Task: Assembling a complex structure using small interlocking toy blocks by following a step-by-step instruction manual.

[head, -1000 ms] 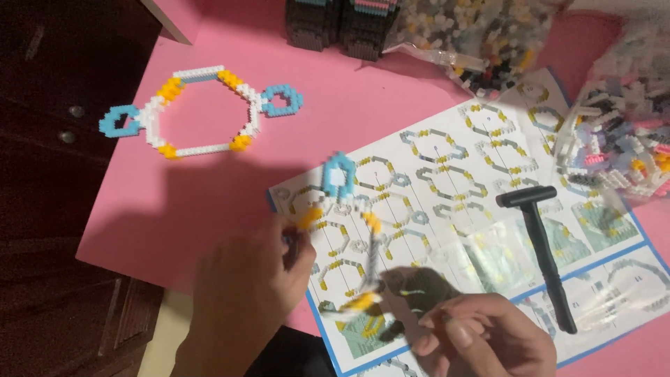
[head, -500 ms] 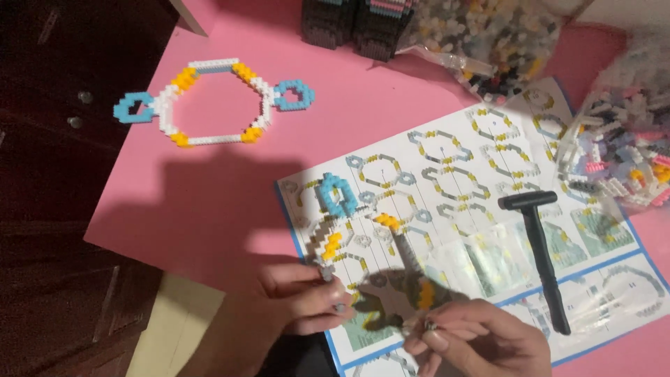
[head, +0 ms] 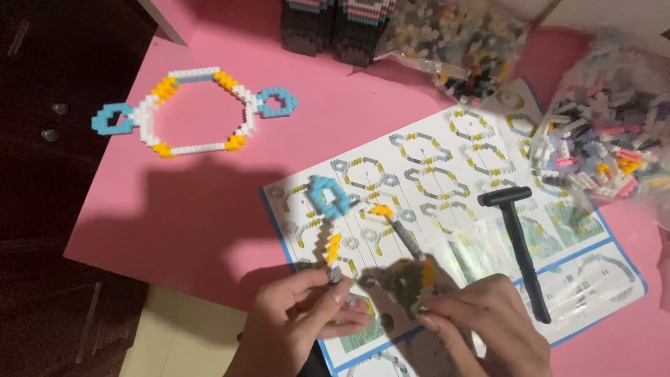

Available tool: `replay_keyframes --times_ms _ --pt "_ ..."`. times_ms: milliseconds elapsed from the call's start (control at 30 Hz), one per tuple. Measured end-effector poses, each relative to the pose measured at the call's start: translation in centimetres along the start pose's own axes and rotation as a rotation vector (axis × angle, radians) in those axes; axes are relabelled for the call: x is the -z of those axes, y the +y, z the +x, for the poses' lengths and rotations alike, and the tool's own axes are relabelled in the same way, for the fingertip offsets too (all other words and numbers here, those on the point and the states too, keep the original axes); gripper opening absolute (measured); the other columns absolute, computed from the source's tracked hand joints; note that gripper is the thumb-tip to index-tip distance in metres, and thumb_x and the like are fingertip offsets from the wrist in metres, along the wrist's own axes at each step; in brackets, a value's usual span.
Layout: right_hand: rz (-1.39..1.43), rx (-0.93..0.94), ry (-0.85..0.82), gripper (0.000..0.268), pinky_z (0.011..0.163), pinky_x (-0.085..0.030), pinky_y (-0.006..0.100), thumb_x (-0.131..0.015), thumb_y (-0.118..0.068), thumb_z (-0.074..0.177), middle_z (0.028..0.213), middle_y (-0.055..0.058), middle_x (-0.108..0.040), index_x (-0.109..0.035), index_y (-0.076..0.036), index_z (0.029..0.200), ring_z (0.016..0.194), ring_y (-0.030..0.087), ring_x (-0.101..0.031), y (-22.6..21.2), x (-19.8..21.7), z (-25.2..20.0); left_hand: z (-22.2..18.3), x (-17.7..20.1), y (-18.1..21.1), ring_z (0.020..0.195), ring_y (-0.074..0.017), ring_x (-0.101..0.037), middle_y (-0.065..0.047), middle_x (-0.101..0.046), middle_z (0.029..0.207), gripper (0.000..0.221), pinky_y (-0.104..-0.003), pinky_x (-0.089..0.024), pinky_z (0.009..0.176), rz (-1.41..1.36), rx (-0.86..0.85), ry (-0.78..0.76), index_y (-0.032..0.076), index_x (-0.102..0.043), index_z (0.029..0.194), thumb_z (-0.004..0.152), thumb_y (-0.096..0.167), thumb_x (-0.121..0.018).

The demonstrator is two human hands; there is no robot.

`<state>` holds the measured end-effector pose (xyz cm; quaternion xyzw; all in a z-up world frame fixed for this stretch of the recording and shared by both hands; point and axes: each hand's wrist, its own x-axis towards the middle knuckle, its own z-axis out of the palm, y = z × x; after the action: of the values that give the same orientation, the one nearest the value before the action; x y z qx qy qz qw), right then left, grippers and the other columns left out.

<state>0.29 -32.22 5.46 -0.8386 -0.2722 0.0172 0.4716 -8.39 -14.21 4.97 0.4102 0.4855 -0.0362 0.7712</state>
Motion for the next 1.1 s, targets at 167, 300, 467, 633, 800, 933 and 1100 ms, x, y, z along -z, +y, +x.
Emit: replay_keyframes --times_ms 167,300,467,633,800,933,1100 --pt "-0.148 0.127 -0.028 0.009 0.074 -0.047 0.033 -0.077 -0.017 0.085 0.079 0.003 -0.070 -0.084 -0.011 0.084 0.075 0.019 -0.059 0.2 -0.7 -0.2 0.3 0.5 -1.1 0.087 -0.0303 -0.096 -0.009 -0.071 0.077 0.020 -0.036 -0.081 0.078 0.174 -0.126 -0.084 -0.006 -0.085 0.093 0.092 0.013 -0.078" --pt "-0.169 0.157 -0.052 0.006 0.071 -0.049 0.033 -0.079 -0.017 0.084 0.084 0.003 -0.075 -0.082 -0.011 0.084 0.075 0.020 -0.061 3.2 -0.6 0.0 0.7 0.4 -1.6 0.082 -0.0259 -0.095 -0.011 -0.090 0.093 0.025 -0.032 -0.079 0.077 0.232 -0.247 -0.106 -0.002 -0.083 0.095 0.093 0.021 -0.072" --pt "-0.283 0.200 -0.524 0.012 0.063 -0.057 0.024 -0.072 -0.042 0.093 0.103 -0.028 -0.086 -0.084 -0.040 0.093 0.091 0.007 -0.072 5.5 -0.3 -3.0 1.0 -0.2 -1.6 0.090 -0.0355 -0.097 -0.020 -0.091 0.094 0.027 -0.039 -0.078 0.084 0.033 -0.203 -0.033 -0.005 -0.081 0.099 0.094 0.017 -0.066" --pt "0.475 0.075 -0.249 0.011 0.069 -0.056 0.027 -0.069 -0.023 0.094 0.087 0.005 -0.083 -0.075 -0.013 0.093 0.072 0.016 -0.076 1.7 -2.6 -1.6 0.7 -1.9 -0.9 0.085 -0.0338 -0.098 -0.023 -0.096 0.091 0.030 -0.036 -0.076 0.079 0.018 -0.248 0.038 -0.003 -0.080 0.093 0.091 0.024 -0.068" --pt "0.753 0.039 -0.085 0.014 0.063 -0.049 0.027 -0.082 -0.004 0.083 0.081 0.012 -0.075 -0.075 0.000 0.094 0.067 0.017 -0.064 2.5 -3.7 -1.2 1.0 -2.7 -1.7 0.082 -0.0297 -0.096 -0.021 -0.095 0.087 0.032 -0.034 -0.074 0.076 -0.030 -0.394 0.013 0.000 -0.078 0.091 0.090 0.031 -0.072" --pt "0.950 -0.237 -0.073 0.020 0.062 -0.054 0.030 -0.082 0.005 0.081 0.082 0.019 -0.067 -0.079 0.008 0.100 0.066 0.024 -0.062 3.7 -2.8 -1.7 1.0 -2.7 -1.5 0.081 -0.0274 -0.087 -0.020 -0.089 0.095 0.033 -0.035 -0.072 0.079 -0.098 -0.508 -0.072 -0.004 -0.081 0.098 0.095 0.026 -0.068" --pt "1.044 -0.265 -0.061 0.020 0.059 -0.053 0.035 -0.078 0.009 0.083 0.074 0.027 -0.070 -0.078 0.010 0.103 0.063 0.029 -0.065 3.6 -2.8 -1.6 1.0 -2.1 -1.1 0.084 -0.0254 -0.088 -0.020 -0.091 0.096 0.031 -0.037 -0.075 0.079 -0.046 -0.449 -0.092 -0.004 -0.081 0.098 0.093 0.025 -0.070"
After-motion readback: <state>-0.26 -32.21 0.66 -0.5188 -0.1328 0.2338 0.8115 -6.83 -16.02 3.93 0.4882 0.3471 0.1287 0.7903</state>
